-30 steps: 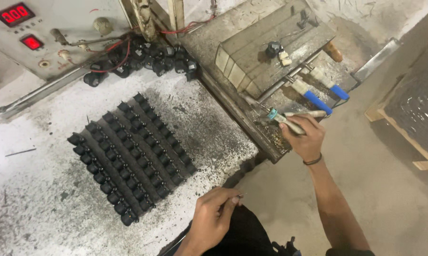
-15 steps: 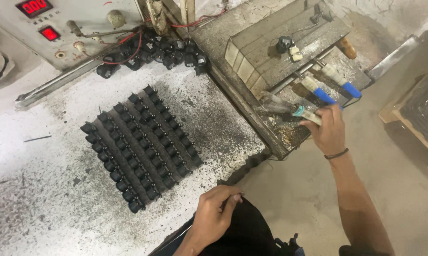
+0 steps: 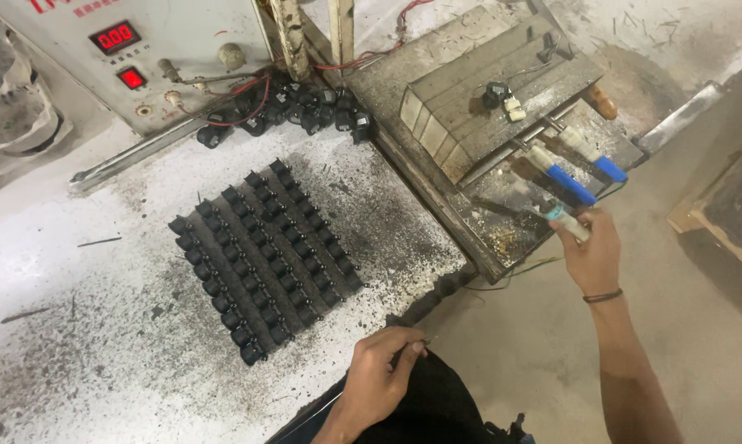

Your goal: The person solders wires onto a grid of small black components arranged on the workbench, holding each component steady with one hand while applying a soldering iron with the other, working through the components one at a time and occasionally repositioning the iron.

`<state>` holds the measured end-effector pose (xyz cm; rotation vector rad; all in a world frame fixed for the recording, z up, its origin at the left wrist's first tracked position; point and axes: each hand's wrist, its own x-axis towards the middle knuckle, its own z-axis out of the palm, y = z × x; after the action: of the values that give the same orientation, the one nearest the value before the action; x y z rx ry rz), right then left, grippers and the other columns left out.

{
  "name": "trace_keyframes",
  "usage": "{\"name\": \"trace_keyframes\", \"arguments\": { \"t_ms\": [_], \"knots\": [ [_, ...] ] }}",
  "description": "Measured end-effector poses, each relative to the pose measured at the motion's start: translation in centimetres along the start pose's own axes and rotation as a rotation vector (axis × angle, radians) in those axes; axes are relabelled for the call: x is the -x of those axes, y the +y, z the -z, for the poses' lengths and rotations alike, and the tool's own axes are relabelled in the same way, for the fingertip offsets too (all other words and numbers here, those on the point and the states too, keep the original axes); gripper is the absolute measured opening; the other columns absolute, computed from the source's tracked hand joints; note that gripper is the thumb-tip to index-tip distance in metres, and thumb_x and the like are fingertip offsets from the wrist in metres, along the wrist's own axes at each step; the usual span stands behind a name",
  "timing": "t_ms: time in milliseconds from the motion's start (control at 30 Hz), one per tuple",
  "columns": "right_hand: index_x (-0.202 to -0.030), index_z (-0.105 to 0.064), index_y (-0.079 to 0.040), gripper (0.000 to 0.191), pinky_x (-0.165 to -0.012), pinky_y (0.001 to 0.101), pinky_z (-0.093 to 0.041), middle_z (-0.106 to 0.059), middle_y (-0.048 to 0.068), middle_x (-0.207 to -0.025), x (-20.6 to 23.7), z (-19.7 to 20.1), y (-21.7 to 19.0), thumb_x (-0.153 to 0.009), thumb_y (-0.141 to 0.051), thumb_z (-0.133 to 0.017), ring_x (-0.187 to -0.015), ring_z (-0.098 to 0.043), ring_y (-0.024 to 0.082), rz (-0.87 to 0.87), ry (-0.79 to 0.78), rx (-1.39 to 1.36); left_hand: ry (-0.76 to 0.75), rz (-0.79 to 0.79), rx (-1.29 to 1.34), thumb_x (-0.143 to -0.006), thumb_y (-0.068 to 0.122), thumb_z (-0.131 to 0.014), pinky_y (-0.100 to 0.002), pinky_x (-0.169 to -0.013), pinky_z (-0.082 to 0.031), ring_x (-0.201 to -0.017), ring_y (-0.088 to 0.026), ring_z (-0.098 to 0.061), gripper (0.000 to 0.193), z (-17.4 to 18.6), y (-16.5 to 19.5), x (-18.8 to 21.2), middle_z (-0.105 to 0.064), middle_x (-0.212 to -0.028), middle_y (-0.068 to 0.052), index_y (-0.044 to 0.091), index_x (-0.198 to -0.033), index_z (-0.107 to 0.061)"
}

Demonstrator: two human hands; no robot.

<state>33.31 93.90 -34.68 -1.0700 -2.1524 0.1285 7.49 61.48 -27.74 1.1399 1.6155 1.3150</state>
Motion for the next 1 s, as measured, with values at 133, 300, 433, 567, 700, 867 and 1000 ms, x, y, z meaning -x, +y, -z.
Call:
{"name": "trace_keyframes", "arguments": {
  "t_ms": [133,300,433,567,700,867,1000],
  "knots": [
    [-0.106,-0.054,0.000,0.035,-0.070,0.0439,-0.050,-0.060,0.018,-0.100,-3.3,-1.1,-1.6,-0.097,-0.022,-0.080,-0.081,-0.060,0.037,-0.069,-0.120,0.097,-0.028,-0.079,-0.008,-0.094,0.004,-0.066,-0.035,-0.066,-0.057,-0.078,-0.024,-0.074,0.012,-0.3,0.2,0.1,-0.076,-0.086,-0.012,-0.001,-0.102,-0.074],
    [-0.116,-0.057,-0.001,0.031,-0.094,0.0508,-0.048,-0.063,0.017,-0.105,-4.1,1.1,-3.3,-0.100,-0.018,-0.077,-0.107,-0.060,0.040,0.212,-0.010,0.209,0.017,-0.039,0.002,-0.095,0.005,-0.065,-0.036,-0.063,-0.057,-0.077,-0.024,-0.074,0.012,0.5,0.5,0.8,-0.075,-0.085,-0.011,-0.001,-0.101,-0.074],
    [-0.108,-0.064,-0.002,0.036,-0.084,0.0413,-0.050,-0.069,0.015,-0.101,1.6,7.9,-6.0,-0.108,-0.035,-0.078,-0.097,-0.065,0.034,0.016,-0.158,0.367,0.108,0.021,0.066,-0.096,0.006,-0.065,-0.035,-0.063,-0.055,-0.078,-0.023,-0.074,0.013,1.3,-0.4,1.3,-0.077,-0.086,-0.011,0.001,-0.103,-0.074],
    [-0.108,-0.067,-0.004,0.038,-0.073,0.0336,-0.053,-0.072,0.015,-0.092,7.5,7.6,-13.6,-0.089,-0.029,-0.089,-0.077,-0.070,0.029,-0.127,-0.182,0.037,-0.021,-0.158,0.266,-0.101,0.006,-0.064,-0.032,-0.078,-0.057,-0.100,-0.019,-0.071,0.015,-0.3,-1.8,0.9,-0.073,-0.123,-0.010,0.003,-0.114,-0.072],
    [-0.119,-0.067,-0.005,0.036,-0.076,0.0361,-0.054,-0.072,0.012,-0.101,9.8,2.0,-22.6,-0.085,-0.016,-0.077,-0.087,-0.071,0.026,-0.086,-0.317,-0.431,-0.050,-0.037,0.553,-0.106,0.008,-0.063,-0.029,-0.091,-0.054,-0.103,-0.013,-0.065,0.018,-0.8,-2.5,0.3,-0.072,-0.113,-0.008,0.001,-0.120,-0.072],
    [-0.120,-0.068,-0.013,0.037,-0.091,0.0363,-0.055,-0.068,0.008,-0.122,11.5,1.8,-27.3,-0.084,-0.017,-0.080,-0.107,-0.067,0.028,0.495,-0.258,-0.457,0.380,-0.072,0.643,-0.105,0.007,-0.062,-0.027,-0.086,-0.055,-0.096,-0.013,-0.065,0.015,3.2,-3.2,-0.5,-0.071,-0.110,-0.008,-0.002,-0.114,-0.071],
    [-0.155,-0.040,0.003,0.093,-0.103,0.0360,-0.049,-0.057,0.015,-0.138,11.8,-2.1,-27.7,-0.088,-0.054,-0.071,-0.120,-0.059,0.022,-0.069,-0.504,-1.044,0.277,-0.135,0.694,-0.106,0.005,-0.063,-0.026,-0.085,-0.053,-0.098,-0.011,-0.064,0.014,3.7,-2.7,-0.1,-0.070,-0.114,-0.007,-0.003,-0.115,-0.072]
  ]
}}
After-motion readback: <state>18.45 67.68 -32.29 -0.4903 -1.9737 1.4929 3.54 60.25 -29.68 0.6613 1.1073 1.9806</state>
